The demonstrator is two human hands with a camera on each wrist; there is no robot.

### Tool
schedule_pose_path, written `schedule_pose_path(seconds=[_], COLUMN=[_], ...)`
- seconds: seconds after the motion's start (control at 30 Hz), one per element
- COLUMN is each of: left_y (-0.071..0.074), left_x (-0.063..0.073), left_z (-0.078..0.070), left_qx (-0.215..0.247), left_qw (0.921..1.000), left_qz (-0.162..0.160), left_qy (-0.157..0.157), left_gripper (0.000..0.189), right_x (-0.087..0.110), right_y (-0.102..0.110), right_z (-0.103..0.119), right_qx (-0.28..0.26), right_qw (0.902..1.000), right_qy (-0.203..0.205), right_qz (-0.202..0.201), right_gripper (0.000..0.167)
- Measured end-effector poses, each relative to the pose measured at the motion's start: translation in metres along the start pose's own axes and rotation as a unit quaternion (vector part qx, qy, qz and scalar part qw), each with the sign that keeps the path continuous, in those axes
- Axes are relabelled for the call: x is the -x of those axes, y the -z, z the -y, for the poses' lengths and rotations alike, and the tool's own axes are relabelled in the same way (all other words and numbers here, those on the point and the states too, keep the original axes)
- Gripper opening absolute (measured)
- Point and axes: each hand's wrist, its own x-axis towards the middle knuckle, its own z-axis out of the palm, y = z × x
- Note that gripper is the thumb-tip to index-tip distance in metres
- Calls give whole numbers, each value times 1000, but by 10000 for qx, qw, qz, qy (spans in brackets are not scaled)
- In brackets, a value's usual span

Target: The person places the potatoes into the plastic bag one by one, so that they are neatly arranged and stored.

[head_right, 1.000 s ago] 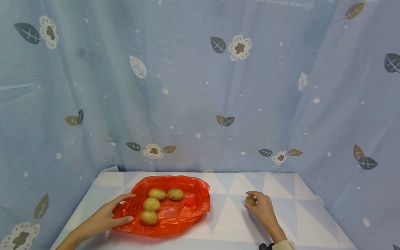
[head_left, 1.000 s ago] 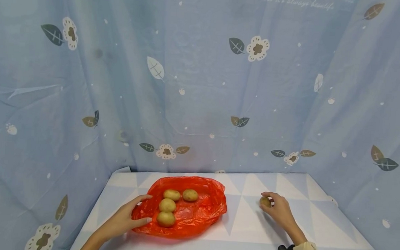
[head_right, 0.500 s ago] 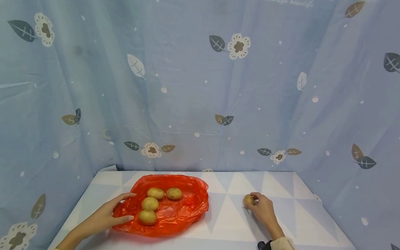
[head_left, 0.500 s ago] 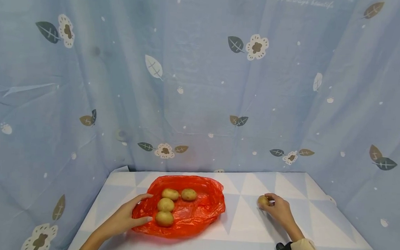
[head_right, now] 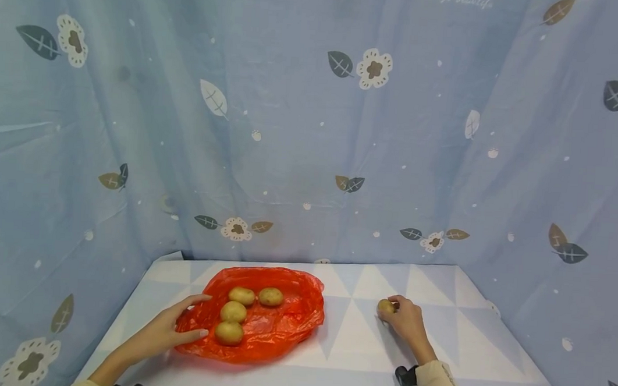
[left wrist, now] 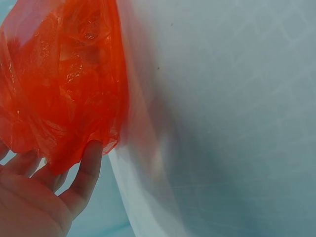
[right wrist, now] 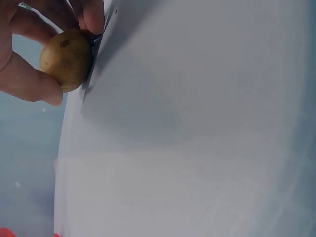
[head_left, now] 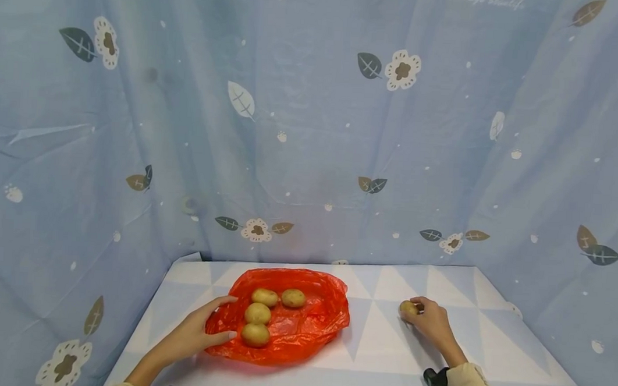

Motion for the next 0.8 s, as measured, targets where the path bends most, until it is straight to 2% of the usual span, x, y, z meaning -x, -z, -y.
schedule_pose_path(seconds=[0.37,0.8], left_y=[0,0], left_x=[-2,-1], left_z=[-1,-1], left_qx=[7,-37], left_qw=[9999,9999], left_qz=[-44,-26], left_qy=[-148,-162], left_gripper=[74,74], right_x=[0,2], right_y=[4,6], right_z=[1,2], right_qx=[-9,-273], right_qw=[9997,9992], right_qy=[-233,211], right_qz=[-59,-214], right_gripper=[49,49])
